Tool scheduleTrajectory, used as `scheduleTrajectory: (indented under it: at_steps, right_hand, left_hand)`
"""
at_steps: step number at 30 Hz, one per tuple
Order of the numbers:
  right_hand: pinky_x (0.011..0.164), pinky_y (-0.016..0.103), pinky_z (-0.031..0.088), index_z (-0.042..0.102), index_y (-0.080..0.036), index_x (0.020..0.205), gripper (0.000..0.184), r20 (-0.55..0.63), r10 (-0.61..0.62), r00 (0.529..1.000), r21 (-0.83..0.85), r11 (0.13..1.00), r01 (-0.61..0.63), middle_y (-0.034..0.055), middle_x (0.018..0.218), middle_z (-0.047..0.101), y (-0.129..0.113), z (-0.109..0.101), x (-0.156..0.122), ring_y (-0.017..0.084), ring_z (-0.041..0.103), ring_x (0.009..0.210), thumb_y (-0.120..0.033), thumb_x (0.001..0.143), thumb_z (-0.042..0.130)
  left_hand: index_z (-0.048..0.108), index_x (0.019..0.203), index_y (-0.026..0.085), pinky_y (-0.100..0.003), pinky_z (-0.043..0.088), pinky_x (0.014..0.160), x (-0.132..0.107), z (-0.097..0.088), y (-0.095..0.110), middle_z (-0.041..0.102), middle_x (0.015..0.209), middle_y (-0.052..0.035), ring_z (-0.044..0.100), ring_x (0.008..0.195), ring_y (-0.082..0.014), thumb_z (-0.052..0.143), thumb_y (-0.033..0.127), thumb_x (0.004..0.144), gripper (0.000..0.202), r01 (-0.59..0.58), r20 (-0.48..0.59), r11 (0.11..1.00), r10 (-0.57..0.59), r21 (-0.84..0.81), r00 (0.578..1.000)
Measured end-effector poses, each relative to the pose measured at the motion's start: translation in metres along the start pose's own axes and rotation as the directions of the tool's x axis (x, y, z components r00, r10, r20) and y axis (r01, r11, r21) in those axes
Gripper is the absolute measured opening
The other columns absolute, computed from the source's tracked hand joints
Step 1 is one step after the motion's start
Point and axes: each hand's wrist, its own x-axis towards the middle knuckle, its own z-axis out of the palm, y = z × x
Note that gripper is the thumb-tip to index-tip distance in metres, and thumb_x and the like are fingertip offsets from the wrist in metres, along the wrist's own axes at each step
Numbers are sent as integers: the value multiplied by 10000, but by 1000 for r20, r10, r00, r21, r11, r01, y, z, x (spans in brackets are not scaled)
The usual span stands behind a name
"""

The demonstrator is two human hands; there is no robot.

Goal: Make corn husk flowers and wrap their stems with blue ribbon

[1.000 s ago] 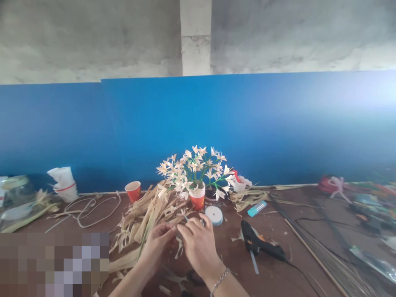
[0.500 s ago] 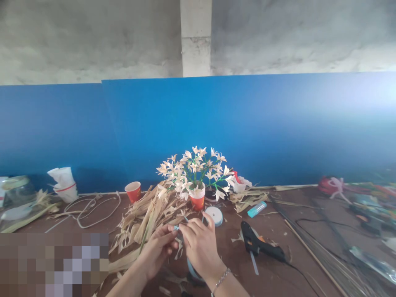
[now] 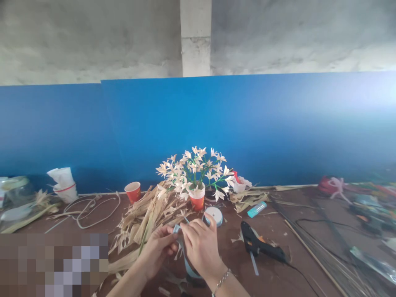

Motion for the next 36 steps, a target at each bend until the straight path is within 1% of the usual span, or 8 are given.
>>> scheduleTrajectory:
  at_steps: [5, 13, 20, 23, 27, 29, 31, 36]
  right_hand:
    - [1002, 394, 193, 667, -234, 875, 215, -3, 16, 1000, 15, 1000, -16, -23, 681, 655, 2, 3, -1, 134, 602, 707, -119, 857, 486]
    - [1014, 431, 181, 667, -228, 912, 194, -15, 20, 1000, 96, 995, -19, -18, 711, 685, -4, 1, -1, 147, 611, 701, -128, 852, 513]
    - [979, 433, 239, 695, -238, 838, 188, 118, 229, 966, 230, 940, -251, 4, 760, 712, -10, -4, 3, 163, 626, 724, -164, 845, 522]
    - [859, 389, 382, 721, -210, 783, 149, 330, 398, 856, 383, 772, -507, 32, 739, 717, -9, -4, 7, 194, 630, 722, -225, 791, 574]
    - [580, 267, 425, 722, -145, 725, 163, 698, 475, 536, 511, 194, -838, 31, 610, 679, -3, -5, 12, 154, 592, 572, -292, 666, 681]
    - [560, 247, 416, 714, -129, 716, 202, 797, 416, 438, 500, -45, -865, 20, 567, 659, 1, -7, 13, 128, 574, 534, -288, 593, 738]
    - [551, 238, 410, 707, -122, 690, 217, 841, 364, 399, 474, -144, -868, 11, 531, 641, 3, -9, 13, 120, 567, 517, -269, 542, 764]
    - [515, 227, 401, 695, -121, 649, 206, 869, 316, 381, 447, -170, -878, 12, 508, 622, 3, -12, 11, 120, 558, 497, -298, 549, 734]
  left_hand:
    - [591, 603, 131, -134, 481, 533, -5, 5, 4, 655, 604, -1, 634, 557, -86, 832, 168, 528, 255, 55, 25, 990, -52, -131, 998]
    - [632, 638, 132, -172, 408, 423, 2, -3, -2, 626, 468, 5, 561, 408, -95, 818, 412, 559, 345, -154, -62, 979, 164, 135, 984]
    - [690, 667, 135, -195, 437, 490, 3, -5, 0, 672, 528, -20, 569, 470, -101, 824, 442, 529, 363, -187, -59, 968, 200, 167, 978]
    - [704, 637, 133, -213, 460, 521, 4, -7, 6, 673, 527, -27, 577, 492, -113, 838, 426, 509, 347, -227, -32, 949, 239, 220, 970]
    - [708, 605, 136, -215, 456, 511, 3, -9, 14, 655, 518, -20, 571, 488, -114, 842, 391, 522, 300, -250, 34, 940, 249, 234, 968]
    - [704, 589, 137, -205, 448, 506, 1, -8, 15, 654, 535, -15, 568, 486, -105, 843, 369, 530, 277, -240, 64, 946, 232, 217, 971]
    - [703, 593, 137, -198, 440, 497, -2, -7, 14, 663, 551, -16, 565, 478, -97, 849, 360, 521, 276, -201, 72, 961, 191, 190, 979]
    - [705, 647, 133, -188, 415, 465, -5, -3, 13, 681, 570, -17, 537, 442, -77, 864, 359, 486, 319, -154, 55, 975, 147, 160, 988]
